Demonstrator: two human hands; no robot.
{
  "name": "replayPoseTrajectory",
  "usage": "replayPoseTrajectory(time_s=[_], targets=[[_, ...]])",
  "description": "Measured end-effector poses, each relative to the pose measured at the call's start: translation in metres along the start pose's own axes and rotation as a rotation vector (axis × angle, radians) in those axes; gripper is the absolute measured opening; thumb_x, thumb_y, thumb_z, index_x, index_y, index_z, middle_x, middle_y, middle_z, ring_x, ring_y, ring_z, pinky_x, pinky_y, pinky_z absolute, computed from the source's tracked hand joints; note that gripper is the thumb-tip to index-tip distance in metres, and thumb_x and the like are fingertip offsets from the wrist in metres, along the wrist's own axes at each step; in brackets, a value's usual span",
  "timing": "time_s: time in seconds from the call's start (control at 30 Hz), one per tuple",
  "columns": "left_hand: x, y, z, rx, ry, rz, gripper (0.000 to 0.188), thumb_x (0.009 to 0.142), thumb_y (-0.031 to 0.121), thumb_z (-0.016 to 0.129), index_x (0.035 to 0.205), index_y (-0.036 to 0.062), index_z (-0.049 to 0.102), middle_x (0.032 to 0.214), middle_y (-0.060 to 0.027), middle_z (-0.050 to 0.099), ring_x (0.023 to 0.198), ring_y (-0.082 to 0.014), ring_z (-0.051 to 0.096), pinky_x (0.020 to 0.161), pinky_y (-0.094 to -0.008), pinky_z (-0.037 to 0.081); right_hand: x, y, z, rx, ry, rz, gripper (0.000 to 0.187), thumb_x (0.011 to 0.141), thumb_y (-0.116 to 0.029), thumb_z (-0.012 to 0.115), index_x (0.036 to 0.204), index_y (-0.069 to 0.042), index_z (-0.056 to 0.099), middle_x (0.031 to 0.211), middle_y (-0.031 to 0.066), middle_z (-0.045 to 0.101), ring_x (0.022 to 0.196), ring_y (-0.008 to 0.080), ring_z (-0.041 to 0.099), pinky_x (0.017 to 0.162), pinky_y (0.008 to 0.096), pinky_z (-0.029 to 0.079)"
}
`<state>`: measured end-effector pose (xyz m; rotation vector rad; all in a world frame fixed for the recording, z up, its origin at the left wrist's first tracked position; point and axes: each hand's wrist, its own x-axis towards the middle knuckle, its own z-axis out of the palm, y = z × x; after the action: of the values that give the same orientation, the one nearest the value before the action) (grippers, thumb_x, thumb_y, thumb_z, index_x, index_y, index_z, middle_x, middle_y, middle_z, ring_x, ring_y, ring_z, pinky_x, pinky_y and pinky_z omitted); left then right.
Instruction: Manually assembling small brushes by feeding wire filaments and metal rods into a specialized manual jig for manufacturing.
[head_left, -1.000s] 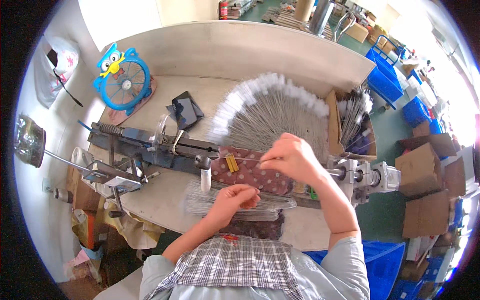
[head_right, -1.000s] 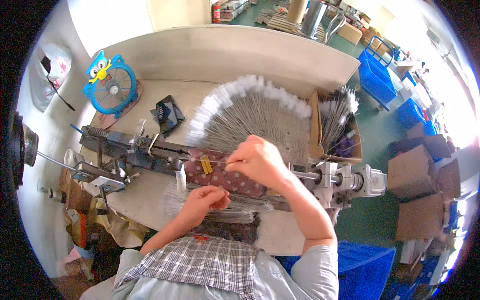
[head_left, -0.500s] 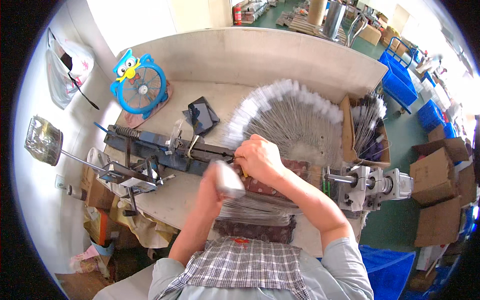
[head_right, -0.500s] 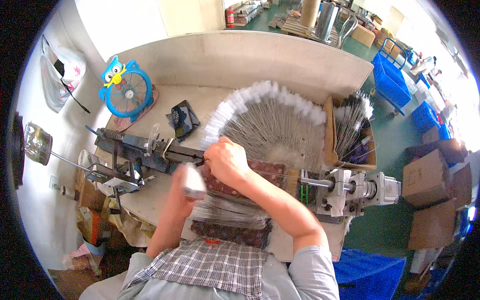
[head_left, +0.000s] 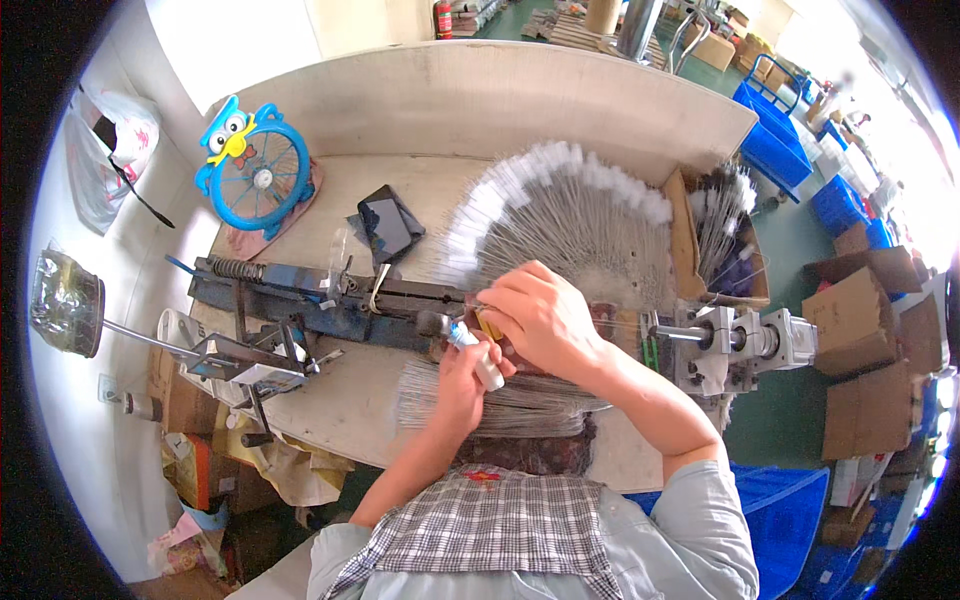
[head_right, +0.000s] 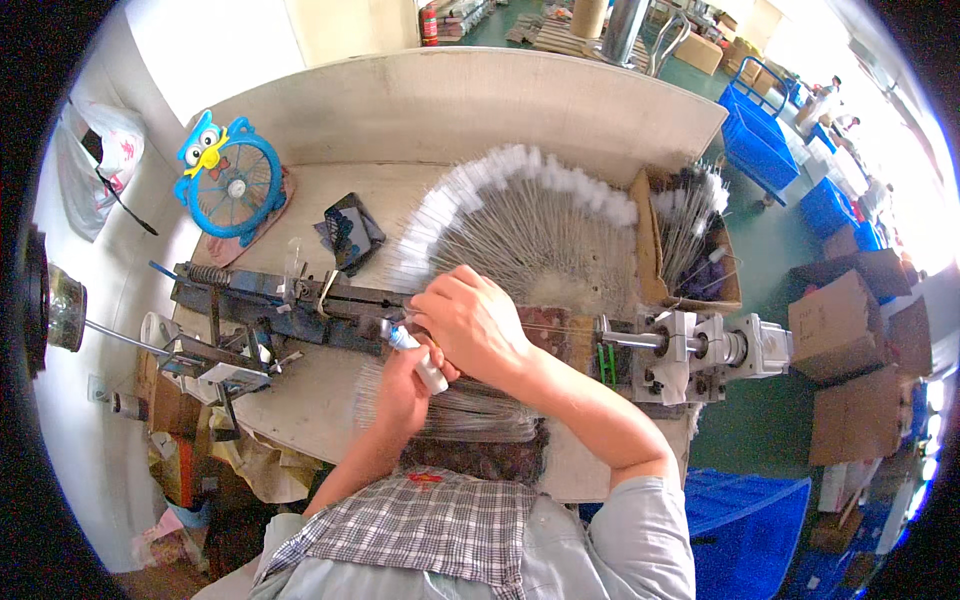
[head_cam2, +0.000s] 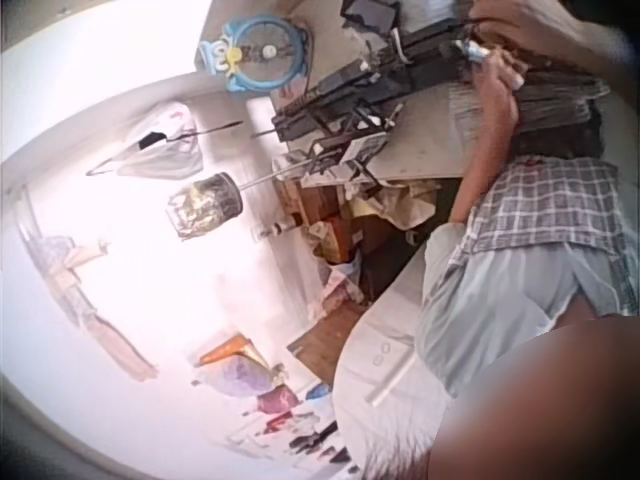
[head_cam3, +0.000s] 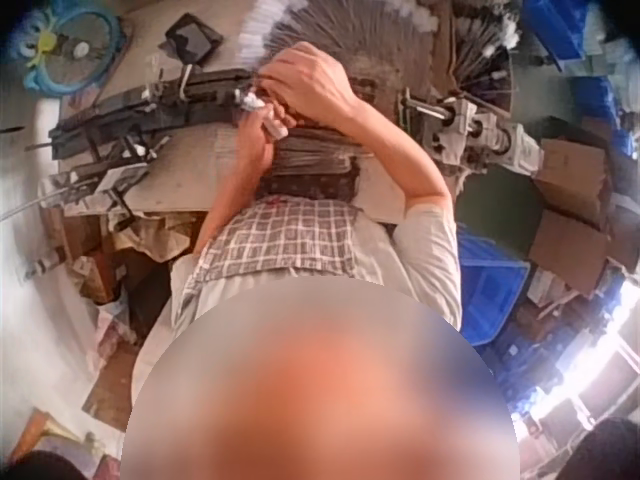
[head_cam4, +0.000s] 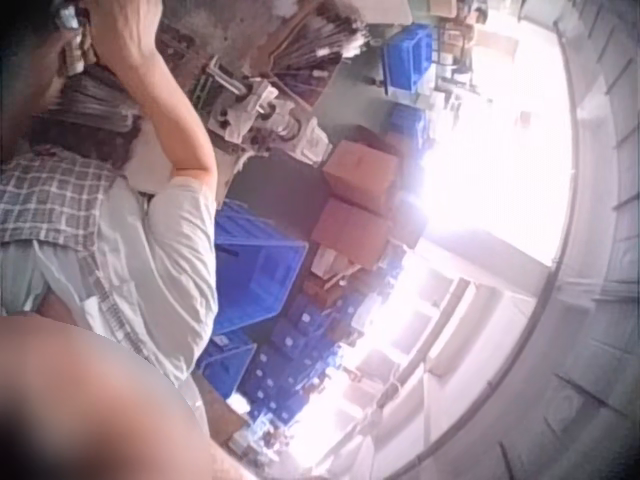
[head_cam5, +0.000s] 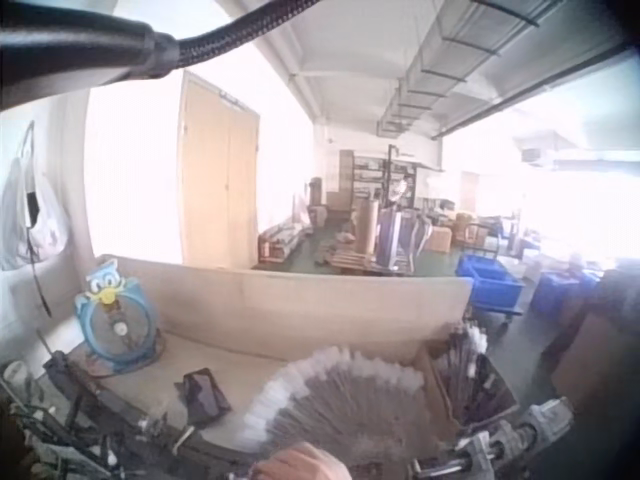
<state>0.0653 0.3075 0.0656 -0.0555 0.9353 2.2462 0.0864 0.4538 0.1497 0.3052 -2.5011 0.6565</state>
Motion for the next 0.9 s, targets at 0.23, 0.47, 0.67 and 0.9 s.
replayPoseTrajectory(time_s=[0.23,0.47,0.67,0.9], targets=[[0.012,0.012,-0.033,1.190,0.084,0.317,0.022,0.068,0.009,0.070,0.079,0.0020,0.052,0.066,-0.0040,0.057,0.060,-0.0118,0.053,0.056,-0.0275,0.045,-0.049,0.002,0.036,0.032,-0.192,0.239,0.018,0.081,-0.016,0.061,0.095,-0.006,0.058,0.080,0.0113,0.058,0.071,0.0310,0.062,0.059,0.0390,0.051],[-0.003,0.049,-0.051,0.964,0.111,0.338,0.026,0.079,0.015,0.070,0.091,0.0015,0.051,0.084,-0.0090,0.061,0.077,-0.0135,0.060,0.066,-0.0292,0.048,-0.035,0.024,0.071,0.005,-0.245,0.310,0.032,0.080,-0.028,0.065,0.098,-0.004,0.053,0.095,0.0130,0.055,0.086,0.0323,0.062,0.069,0.0430,0.051],[-0.044,0.099,-0.138,0.252,0.603,0.150,0.037,0.082,0.043,0.065,0.097,0.0104,0.056,0.082,-0.0006,0.058,0.071,-0.0134,0.057,0.066,-0.0286,0.046,-0.044,0.026,0.063,0.035,-0.364,0.342,0.035,0.079,-0.027,0.066,0.105,-0.006,0.057,0.098,0.0115,0.058,0.087,0.0321,0.062,0.072,0.0426,0.051],[-0.052,0.117,-0.157,0.099,0.646,0.159,0.027,0.083,0.035,0.066,0.091,0.0098,0.061,0.075,0.0021,0.058,0.070,-0.0119,0.056,0.066,-0.0277,0.046,-0.042,0.020,0.053,0.031,-0.418,0.287,0.026,0.078,-0.029,0.066,0.084,-0.004,0.061,0.085,0.0111,0.059,0.079,0.0312,0.062,0.067,0.0411,0.051]])
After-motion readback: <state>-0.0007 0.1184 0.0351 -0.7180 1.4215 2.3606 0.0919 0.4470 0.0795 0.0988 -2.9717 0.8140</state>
